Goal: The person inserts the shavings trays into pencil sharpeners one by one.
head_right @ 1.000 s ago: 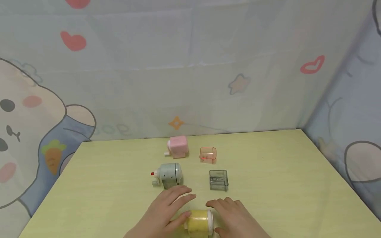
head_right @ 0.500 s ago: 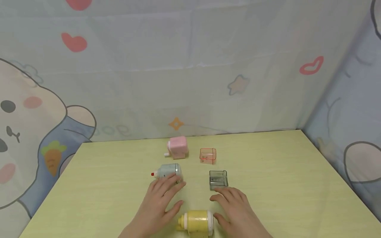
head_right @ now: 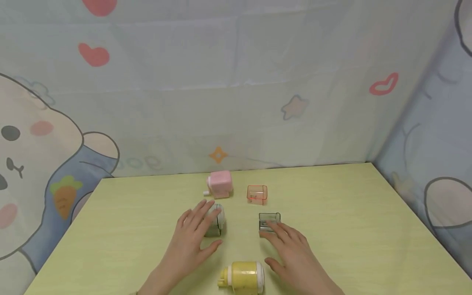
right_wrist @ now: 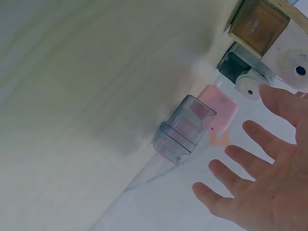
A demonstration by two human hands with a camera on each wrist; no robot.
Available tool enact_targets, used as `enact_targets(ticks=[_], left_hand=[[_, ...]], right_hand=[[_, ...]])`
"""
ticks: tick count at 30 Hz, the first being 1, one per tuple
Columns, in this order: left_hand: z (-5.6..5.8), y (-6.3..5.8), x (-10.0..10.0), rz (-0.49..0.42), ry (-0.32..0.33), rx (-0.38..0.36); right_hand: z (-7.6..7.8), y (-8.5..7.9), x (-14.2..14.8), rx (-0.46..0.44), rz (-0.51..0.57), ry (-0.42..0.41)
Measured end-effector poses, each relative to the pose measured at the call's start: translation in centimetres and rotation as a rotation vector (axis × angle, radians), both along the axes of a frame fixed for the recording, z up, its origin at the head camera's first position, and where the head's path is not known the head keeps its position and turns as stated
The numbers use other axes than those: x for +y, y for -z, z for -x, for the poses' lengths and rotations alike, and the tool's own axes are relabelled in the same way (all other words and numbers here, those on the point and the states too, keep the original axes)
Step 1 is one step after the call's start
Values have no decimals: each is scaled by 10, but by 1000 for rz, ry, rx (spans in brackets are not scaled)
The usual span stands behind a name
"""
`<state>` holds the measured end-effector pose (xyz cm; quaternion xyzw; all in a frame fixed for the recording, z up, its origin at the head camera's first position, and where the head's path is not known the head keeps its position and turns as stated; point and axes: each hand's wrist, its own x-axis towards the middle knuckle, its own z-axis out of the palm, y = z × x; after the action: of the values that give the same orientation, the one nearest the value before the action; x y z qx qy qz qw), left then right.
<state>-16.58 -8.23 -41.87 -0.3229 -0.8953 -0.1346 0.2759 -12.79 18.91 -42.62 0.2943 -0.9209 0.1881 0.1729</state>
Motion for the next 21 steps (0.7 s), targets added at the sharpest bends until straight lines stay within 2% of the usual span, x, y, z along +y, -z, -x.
enact_targets(ticks=[7,14,21], left_hand=[[8,3,-3,-9,-23,10],[15,3,-3,-14,-52,-91],[22,4,-5,-12,-71,-112]], right_hand=[[4,0,-3,-36,8,5],[10,1,-6,-96,13,28],[15,5,-8,-112,14,21]])
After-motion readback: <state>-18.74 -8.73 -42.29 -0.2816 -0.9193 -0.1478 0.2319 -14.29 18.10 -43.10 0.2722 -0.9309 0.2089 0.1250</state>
